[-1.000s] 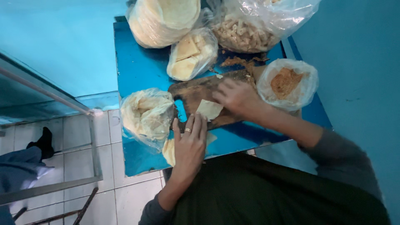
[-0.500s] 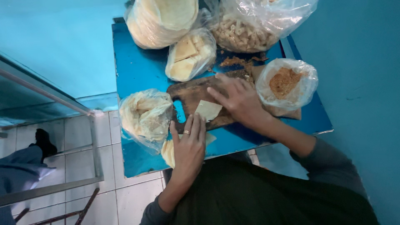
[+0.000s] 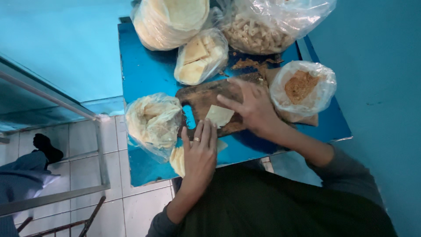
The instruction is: The person stacks round flat crackers into tall piles on a blue table, moving stacks aside and arranging them. They then handle smaller cracker pieces over a wooden cutting board, folding and placing pieces one at a time.
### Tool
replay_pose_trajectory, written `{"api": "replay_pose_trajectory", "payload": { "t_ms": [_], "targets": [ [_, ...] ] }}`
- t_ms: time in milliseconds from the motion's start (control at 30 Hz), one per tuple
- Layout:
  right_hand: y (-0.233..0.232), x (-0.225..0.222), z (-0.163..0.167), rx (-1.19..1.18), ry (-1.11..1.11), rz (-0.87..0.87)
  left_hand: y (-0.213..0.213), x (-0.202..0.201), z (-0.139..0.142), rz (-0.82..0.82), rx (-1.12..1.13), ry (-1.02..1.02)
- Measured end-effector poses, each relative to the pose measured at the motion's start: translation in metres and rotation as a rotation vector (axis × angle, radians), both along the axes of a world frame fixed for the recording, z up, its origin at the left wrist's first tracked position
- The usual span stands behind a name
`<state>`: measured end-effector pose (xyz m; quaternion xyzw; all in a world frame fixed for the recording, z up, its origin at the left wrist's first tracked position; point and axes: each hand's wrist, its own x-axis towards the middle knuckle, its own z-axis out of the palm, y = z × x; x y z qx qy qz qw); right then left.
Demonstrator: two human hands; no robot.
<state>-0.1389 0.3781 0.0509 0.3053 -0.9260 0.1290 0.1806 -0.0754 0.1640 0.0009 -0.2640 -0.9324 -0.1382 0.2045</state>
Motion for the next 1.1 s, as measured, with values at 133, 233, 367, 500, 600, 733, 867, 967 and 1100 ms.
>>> {"api": "replay_pose_trajectory", "payload": {
  "t_ms": [133,233,367,500,600,733,867,967,1100],
  "targets": [
    [-0.007,0.003,-0.011,-0.105,-0.127,0.094,0.002,0.000,-0.001,-0.017,0.024,-0.044],
    [-0.006,0.004,-0.017,0.021,0.027,-0.017,0.002,0.001,-0.001,-0.023,0.012,-0.048],
    [0.000,0.007,-0.014,-0.111,-0.134,-0.049,0.001,0.002,-0.002,-0.024,0.010,0.000],
    [-0.005,0.019,-0.007,0.010,-0.100,0.004,-0.001,0.004,-0.003,-0.010,-0.010,0.009],
    [-0.008,0.032,0.001,0.246,0.061,-0.083,-0.004,0.005,-0.004,-0.004,0.011,0.030],
    [0.007,0.048,0.015,0.217,0.090,-0.195,-0.007,0.006,-0.004,-0.027,0.033,0.018],
    [0.032,0.059,0.020,-0.477,-0.337,-0.388,-0.006,0.007,-0.005,-0.038,0.102,-0.045],
    [0.049,0.069,0.016,-0.821,-0.041,-0.329,-0.006,0.008,-0.002,-0.041,0.129,-0.098],
    [0.083,0.080,0.019,-1.088,0.244,-0.366,-0.008,0.009,0.007,-0.057,0.107,-0.118]
  ]
}}
